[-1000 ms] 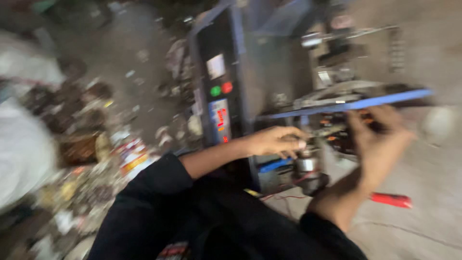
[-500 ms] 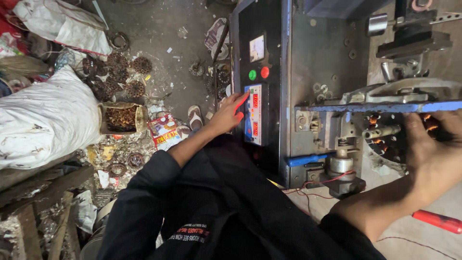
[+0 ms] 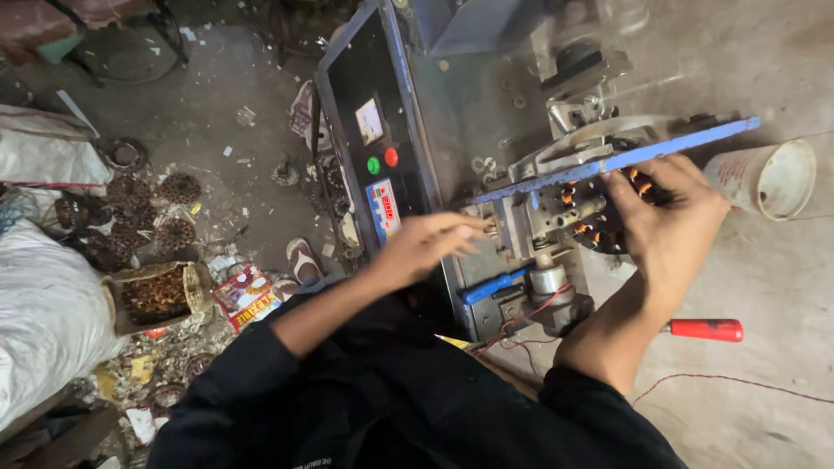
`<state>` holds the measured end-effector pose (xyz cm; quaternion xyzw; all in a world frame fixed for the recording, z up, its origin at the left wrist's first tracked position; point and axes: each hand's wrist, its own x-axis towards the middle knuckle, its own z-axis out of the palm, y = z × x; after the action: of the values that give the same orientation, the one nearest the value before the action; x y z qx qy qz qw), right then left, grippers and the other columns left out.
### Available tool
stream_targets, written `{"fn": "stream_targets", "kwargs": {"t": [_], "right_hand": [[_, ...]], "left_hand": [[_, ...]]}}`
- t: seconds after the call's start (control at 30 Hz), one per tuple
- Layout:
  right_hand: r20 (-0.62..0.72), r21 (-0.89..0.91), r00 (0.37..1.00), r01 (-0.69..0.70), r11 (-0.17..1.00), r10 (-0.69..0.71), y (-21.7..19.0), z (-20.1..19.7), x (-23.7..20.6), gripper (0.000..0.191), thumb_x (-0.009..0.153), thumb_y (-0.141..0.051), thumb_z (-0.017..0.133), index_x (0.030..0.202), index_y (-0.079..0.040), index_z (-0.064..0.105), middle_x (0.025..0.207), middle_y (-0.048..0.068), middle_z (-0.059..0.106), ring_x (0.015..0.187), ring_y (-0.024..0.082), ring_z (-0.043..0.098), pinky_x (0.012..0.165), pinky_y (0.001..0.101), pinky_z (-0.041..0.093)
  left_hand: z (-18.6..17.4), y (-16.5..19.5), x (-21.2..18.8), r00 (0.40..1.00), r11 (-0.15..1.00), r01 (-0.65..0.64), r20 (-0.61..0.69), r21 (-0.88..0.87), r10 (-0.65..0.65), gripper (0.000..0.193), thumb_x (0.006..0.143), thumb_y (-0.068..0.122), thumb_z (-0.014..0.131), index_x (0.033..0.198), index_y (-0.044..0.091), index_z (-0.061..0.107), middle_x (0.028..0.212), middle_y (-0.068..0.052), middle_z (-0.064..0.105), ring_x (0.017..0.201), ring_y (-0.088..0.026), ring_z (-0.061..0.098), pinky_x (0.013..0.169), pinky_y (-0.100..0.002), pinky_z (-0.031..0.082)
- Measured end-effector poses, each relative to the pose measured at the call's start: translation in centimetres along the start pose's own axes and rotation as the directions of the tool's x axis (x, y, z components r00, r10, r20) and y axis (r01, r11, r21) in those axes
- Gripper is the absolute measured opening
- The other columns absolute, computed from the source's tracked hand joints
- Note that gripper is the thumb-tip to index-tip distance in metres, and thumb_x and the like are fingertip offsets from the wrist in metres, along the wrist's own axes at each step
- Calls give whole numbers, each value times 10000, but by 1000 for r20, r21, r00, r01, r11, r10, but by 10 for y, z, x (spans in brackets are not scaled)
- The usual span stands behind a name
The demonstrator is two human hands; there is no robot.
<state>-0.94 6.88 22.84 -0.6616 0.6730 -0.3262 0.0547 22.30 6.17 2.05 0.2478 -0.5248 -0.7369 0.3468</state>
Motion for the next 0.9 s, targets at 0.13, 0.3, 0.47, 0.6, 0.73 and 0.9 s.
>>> {"fn": "stream_targets", "kwargs": {"t": [0.13, 0.3, 0.47, 0.6, 0.73, 0.9], "right_hand": [[-2, -65, 999, 48, 997, -48, 0, -1, 2, 164, 933, -12, 841, 1057, 44, 750, 1010, 100, 718, 888, 154, 644, 827, 284, 506], [-9, -72, 999, 34, 997, -35, -3, 0, 4, 211, 915, -30, 841, 1103, 20, 761, 988, 102, 723, 848, 156, 647, 790, 287, 510], [-11, -110, 998, 56, 992, -57, -2, 0, 5, 206, 908, -52, 848, 1082, 17, 763, 991, 108, 732, 850, 164, 662, 792, 296, 516], [-19, -123, 998, 59, 991, -61, 7, -1, 3, 223, 899, -57, 847, 1091, 17, 760, 1021, 114, 739, 878, 187, 685, 816, 299, 522], [-24, -115, 999, 40, 993, -43, 15, 3, 2, 241, 921, -74, 830, 1130, 15, 748, 1077, 136, 739, 948, 226, 693, 888, 320, 532], [-22, -250, 981, 179, 952, -191, 17, 9, 5, 265, 934, -95, 846, 1156, 21, 759, 1119, 171, 738, 957, 273, 710, 911, 321, 539]], "left_hand": [[55, 8, 41, 997, 848, 47, 82, -527, -4, 598, 1066, 365, 478, 1546, 36, 339, 1597, -138, 430, 1474, -271, 434, 1200, -422, 391], [104, -6, 104, 991, 594, 87, 5, -800, -137, 614, 1039, 354, 524, 1530, 17, 377, 1576, -88, 422, 1468, -271, 395, 1213, -498, 315], [123, -35, 160, 989, 572, 10, -76, -820, -127, 492, 1037, 238, 606, 1448, -21, 525, 1508, -41, 529, 1419, -168, 444, 1216, -406, 306], [123, -83, 175, 998, 392, 33, 49, -919, 33, 473, 991, 149, 560, 1443, 17, 514, 1413, -76, 593, 1294, -210, 552, 1101, -409, 479], [123, -107, 188, 979, 259, 126, 163, -958, 126, 554, 970, 133, 585, 1463, -91, 469, 1327, -174, 650, 1197, -236, 643, 1046, -319, 551], [106, -96, 190, 951, 360, 23, 132, -933, 280, 747, 897, 267, 679, 1511, -74, 426, 1253, -145, 594, 1112, -211, 593, 943, -304, 506]]}}
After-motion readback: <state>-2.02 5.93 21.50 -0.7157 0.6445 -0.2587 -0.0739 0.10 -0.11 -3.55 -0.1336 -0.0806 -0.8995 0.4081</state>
